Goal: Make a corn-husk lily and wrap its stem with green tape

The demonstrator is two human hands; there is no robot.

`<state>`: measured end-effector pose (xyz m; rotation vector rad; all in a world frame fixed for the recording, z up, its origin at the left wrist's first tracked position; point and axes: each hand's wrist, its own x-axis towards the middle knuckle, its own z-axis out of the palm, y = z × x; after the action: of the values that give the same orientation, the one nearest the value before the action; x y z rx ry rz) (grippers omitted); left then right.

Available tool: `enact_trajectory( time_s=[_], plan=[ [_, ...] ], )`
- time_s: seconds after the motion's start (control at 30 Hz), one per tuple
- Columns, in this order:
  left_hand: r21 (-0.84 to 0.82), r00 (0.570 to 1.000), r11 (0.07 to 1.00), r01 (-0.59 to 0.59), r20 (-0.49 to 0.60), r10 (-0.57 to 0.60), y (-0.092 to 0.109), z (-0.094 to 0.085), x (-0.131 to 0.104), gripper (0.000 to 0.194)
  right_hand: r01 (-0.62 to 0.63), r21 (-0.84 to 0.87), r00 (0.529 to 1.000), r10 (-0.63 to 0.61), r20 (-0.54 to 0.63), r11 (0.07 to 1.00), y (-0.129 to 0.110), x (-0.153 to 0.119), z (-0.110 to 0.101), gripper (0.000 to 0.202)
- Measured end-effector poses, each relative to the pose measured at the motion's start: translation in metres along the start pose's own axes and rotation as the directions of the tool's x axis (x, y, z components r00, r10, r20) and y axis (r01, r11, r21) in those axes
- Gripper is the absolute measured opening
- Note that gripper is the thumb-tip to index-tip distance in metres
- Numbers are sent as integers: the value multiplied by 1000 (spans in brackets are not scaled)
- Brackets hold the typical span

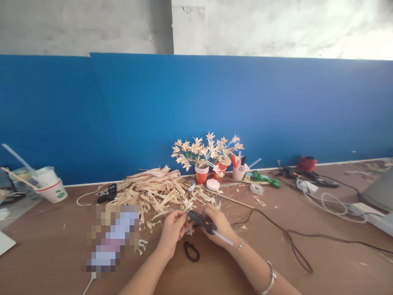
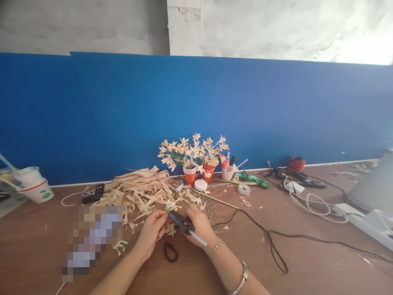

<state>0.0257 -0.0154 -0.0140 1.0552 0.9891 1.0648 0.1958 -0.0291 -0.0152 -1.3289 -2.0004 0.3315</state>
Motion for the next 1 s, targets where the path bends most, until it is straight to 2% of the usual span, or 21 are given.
enact_trajectory(
  time_s=[1.0],
  plan=[
    [5,1000,1000,7,1,-7,-2,-1,1,32,11,9,1000,-11,-23,1000,-2,1,0,14]
  ],
)
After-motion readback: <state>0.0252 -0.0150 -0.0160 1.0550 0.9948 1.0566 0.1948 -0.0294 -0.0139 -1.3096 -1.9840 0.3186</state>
